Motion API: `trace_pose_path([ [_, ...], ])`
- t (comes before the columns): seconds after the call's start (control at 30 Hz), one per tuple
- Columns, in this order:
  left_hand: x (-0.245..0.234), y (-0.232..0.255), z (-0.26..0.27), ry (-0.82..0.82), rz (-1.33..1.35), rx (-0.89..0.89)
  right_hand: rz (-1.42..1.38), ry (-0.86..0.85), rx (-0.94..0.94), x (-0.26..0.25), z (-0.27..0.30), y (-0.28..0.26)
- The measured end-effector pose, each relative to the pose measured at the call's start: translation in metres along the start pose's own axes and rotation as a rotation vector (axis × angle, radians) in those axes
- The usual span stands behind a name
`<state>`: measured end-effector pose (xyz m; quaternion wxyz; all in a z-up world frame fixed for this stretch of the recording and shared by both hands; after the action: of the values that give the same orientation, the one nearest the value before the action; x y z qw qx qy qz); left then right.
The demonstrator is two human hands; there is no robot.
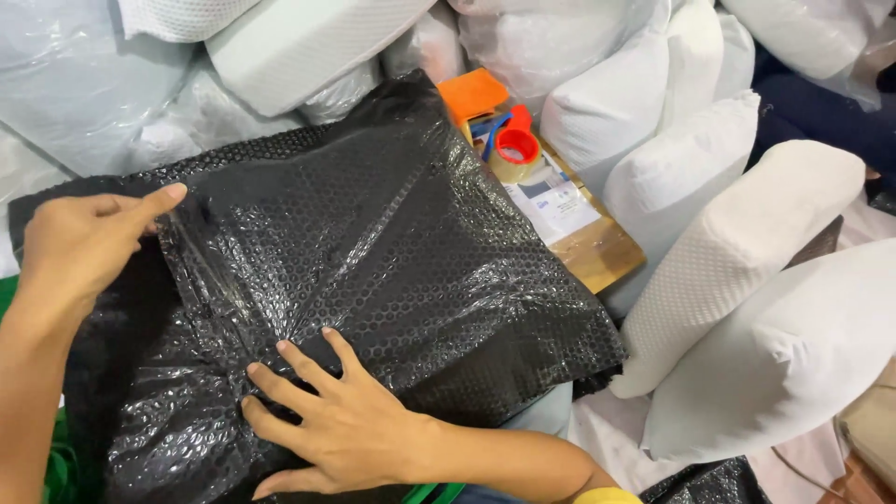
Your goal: Wrapping a package with black bubble wrap and sealing it using a tape dispenser.
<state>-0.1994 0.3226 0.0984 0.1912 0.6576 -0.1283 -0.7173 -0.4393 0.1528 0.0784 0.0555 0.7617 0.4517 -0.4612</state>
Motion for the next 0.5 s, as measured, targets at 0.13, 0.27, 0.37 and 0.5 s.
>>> trace_pose_path([
  [0.13,0.012,-0.011,-0.035,0.083,0.317,-0.08,-0.036,-0.02,0.022,0.003,0.002,0.002],
  [0.27,0.03,-0.04,-0.081,0.09,0.674,-0.114,-0.037,-0.033,0.031,0.003,0.0,0.002],
  [0.37,0.033,-0.063,-0.111,0.2,0.647,-0.077,-0.005,-0.041,0.023,0.002,0.0,0.001],
  [0.5,0.02,-0.029,-0.07,0.238,0.189,0.089,-0.043,-0.046,0.024,0.002,-0.001,0.002],
])
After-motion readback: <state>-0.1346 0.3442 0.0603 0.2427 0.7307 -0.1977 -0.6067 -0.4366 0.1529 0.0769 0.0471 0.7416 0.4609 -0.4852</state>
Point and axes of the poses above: each hand's wrist, its own z-axis away from the middle knuckle, its own x-axis out of the palm, y = z × x, the point moved 5 cm from there along -z, towards the middle knuckle, and after that the axes turned 9 degrees about -z, right-handed, at the moved point
